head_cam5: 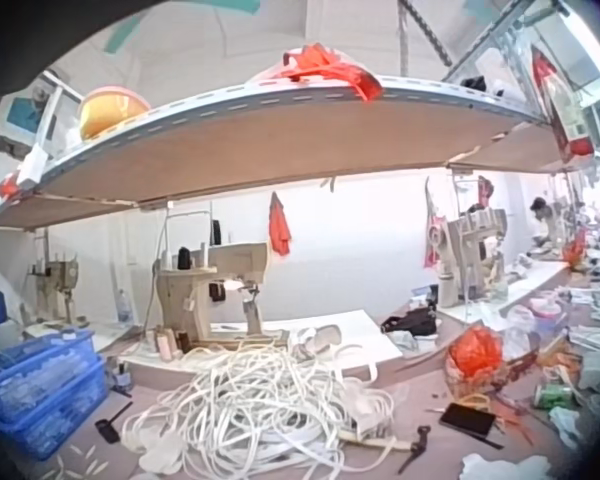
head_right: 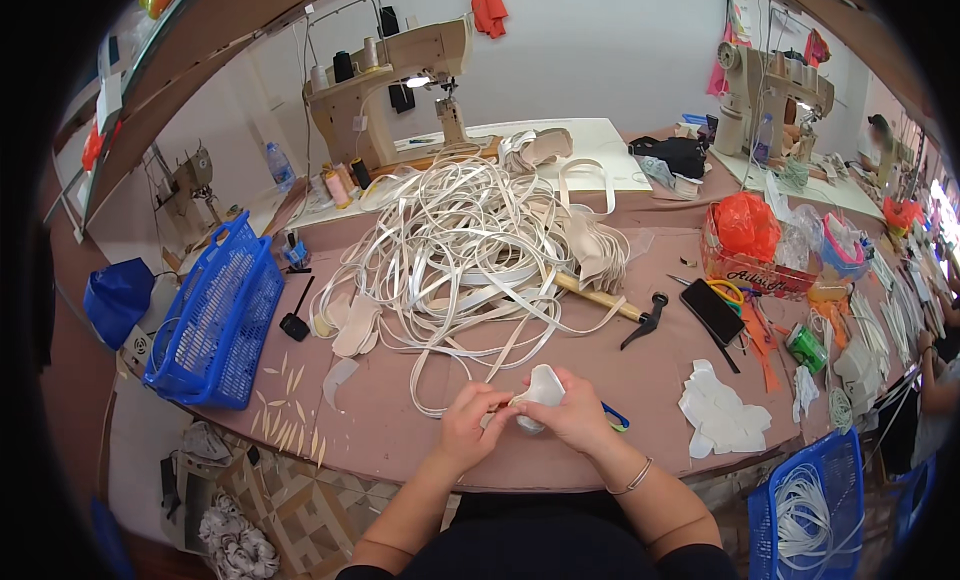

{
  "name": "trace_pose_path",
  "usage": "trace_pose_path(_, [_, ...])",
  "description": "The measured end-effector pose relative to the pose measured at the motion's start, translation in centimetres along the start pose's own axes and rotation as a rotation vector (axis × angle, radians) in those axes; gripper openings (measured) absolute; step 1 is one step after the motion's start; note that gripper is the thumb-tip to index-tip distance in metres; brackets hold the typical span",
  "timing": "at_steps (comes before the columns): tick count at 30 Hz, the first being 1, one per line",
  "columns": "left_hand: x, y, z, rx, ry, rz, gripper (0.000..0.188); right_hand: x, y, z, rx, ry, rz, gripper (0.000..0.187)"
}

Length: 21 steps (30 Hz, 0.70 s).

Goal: The person is assembling small white fabric components at a workbench. They repeatedly pick up small fabric pieces, fold them, and insert a thin white elastic strip into the folded edge. The person handles the items one at a time, folding and manipulating the fabric to secure the elastic, then places the finished units on the table.

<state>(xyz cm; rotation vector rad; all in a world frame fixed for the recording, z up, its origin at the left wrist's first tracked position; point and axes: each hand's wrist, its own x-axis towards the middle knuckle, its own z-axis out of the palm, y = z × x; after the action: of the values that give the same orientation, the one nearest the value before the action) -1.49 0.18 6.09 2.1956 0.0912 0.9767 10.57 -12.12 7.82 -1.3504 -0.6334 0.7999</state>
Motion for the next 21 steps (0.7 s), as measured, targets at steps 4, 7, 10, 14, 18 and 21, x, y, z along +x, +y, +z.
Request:
trace_pose_path(4, [0.2,-0.9,-0.2,0.117,-0.002,0.124,0.015,-0.2,-0.5,0.1,-0.173,0.006,0.027,0.033])
trace_pose_path(7, [0.1,-0.7,0.2,0.180,0.016,0.126,0.015,-0.3,-0.3,0.5,-0.246,0.048,0.019,0.030])
trace_pose_path(10, [0.1,-0.8,0.5,0.161,0.053,0.087,0.013,-0.5,0.1,0.7,-0.261,0.074,-0.020,0.029])
trace_pose_path(14, [-0.1,-0.5,1.7,0.061,0.158,-0.060,0.009,-0.3,0.8,1.0,-0.146,0.085,-0.049,0.027])
trace_pose_path(18, [-0.4,-0.3,2.6,-0.165,0.273,-0.234,0.006,0.1,1.7,0.8,0.128,0.044,-0.020,0.026])
trace_pose_path(21, [-0.9,-0.8,2.9,-0.200,0.295,-0.275,0.006,0.2,2.0,0.7,0.249,0.024,0.047,0.028])
